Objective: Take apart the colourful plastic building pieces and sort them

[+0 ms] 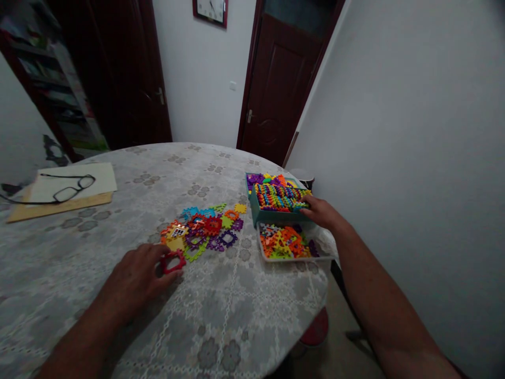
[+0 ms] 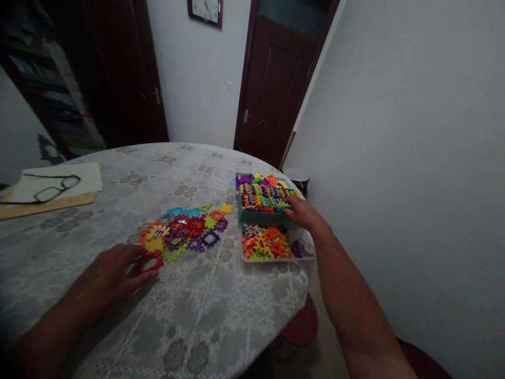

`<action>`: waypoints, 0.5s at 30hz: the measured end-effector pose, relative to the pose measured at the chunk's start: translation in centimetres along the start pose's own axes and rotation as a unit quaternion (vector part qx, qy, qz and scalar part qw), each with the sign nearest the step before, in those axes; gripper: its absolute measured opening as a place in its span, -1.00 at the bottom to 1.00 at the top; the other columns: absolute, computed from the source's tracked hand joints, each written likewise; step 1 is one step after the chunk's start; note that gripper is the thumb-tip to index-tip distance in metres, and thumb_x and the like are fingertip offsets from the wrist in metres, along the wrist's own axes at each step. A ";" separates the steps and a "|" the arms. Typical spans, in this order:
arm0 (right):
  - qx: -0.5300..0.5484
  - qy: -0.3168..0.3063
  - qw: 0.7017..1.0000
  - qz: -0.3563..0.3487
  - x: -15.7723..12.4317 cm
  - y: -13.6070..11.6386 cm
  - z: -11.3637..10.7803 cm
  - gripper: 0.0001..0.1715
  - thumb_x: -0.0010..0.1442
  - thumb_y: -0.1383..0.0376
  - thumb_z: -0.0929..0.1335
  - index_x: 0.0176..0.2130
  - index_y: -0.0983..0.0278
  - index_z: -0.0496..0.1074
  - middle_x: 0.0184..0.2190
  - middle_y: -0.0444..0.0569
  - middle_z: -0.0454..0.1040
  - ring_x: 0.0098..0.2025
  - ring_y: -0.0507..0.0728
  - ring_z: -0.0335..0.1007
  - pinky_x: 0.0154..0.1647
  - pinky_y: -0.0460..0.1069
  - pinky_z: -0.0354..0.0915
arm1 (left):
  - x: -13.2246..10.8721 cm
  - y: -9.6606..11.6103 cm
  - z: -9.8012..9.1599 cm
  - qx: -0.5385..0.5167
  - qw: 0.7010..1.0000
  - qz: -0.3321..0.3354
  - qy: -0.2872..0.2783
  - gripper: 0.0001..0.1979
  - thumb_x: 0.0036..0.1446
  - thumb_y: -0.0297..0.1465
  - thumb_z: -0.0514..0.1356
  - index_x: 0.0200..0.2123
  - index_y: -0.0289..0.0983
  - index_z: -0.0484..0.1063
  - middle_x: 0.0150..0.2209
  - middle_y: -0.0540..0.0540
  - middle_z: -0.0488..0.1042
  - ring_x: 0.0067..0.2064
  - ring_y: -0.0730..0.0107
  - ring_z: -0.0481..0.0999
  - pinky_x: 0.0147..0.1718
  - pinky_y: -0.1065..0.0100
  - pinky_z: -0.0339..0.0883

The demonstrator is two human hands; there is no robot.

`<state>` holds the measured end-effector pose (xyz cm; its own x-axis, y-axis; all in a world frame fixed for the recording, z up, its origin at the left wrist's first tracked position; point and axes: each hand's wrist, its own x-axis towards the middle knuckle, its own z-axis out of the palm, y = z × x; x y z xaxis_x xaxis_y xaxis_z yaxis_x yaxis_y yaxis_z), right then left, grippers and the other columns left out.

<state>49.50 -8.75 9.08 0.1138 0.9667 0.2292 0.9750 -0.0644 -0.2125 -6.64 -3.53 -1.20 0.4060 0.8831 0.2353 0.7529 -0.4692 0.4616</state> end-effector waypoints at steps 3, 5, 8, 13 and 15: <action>0.027 -0.024 0.999 -0.003 0.2 0.4 1.0 -0.66 0.29 0.29 0.46 0.06 0.27 0.59 -0.08 0.08 0.67 -0.15 0.17 0.51 -0.08 0.02 0.37 | -0.2 -0.4 -0.2 0.023 1.000 0.001 -0.007 -0.56 0.05 -0.02 0.41 -0.06 -0.10 0.59 -0.06 -0.20 0.64 -0.02 -0.19 0.58 0.03 -0.07 0.42; 0.049 -0.033 0.998 -0.004 0.3 0.7 1.4 -0.67 0.29 0.29 0.46 0.05 0.28 0.61 -0.07 0.08 0.67 -0.13 0.17 0.52 -0.06 0.03 0.39 | -0.2 -0.6 -0.2 0.016 1.000 0.002 -0.012 -0.54 0.02 -0.05 0.42 -0.05 -0.12 0.61 -0.04 -0.22 0.64 -0.01 -0.22 0.59 0.04 -0.07 0.41; 0.058 -0.032 0.998 0.002 0.2 0.9 1.5 -0.63 0.30 0.28 0.46 0.09 0.28 0.61 -0.02 0.10 0.68 -0.09 0.19 0.56 -0.01 0.05 0.43 | -0.2 -1.0 -0.1 0.012 0.999 0.008 -0.032 -0.53 0.06 -0.06 0.39 0.00 -0.14 0.61 -0.01 -0.24 0.65 0.01 -0.21 0.59 0.04 -0.04 0.41; 0.010 -0.026 1.000 0.012 -0.3 0.1 1.0 -0.61 0.35 0.27 0.42 0.12 0.31 0.61 -0.01 0.13 0.69 -0.08 0.19 0.59 -0.02 0.03 0.43 | 0.0 -1.4 0.1 -0.008 0.999 0.002 -0.037 -0.58 0.17 -0.09 0.31 0.02 -0.16 0.63 -0.04 -0.27 0.68 -0.05 -0.10 0.60 -0.04 0.09 0.39; -0.008 -0.039 0.999 0.005 -0.4 -0.4 0.9 -0.62 0.38 0.25 0.38 0.11 0.31 0.62 -0.04 0.13 0.70 -0.10 0.20 0.60 -0.04 0.03 0.44 | 0.0 -1.0 -0.1 -0.024 0.999 -0.003 -0.034 -0.61 0.16 -0.10 0.32 -0.02 -0.16 0.66 -0.08 -0.25 0.68 -0.09 -0.06 0.60 -0.07 0.13 0.39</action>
<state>48.90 -8.94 8.23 0.1085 0.9822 0.1533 0.9769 -0.0768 -0.1995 -7.44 -3.11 -1.57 0.4368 0.8825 0.1743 0.7304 -0.4610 0.5040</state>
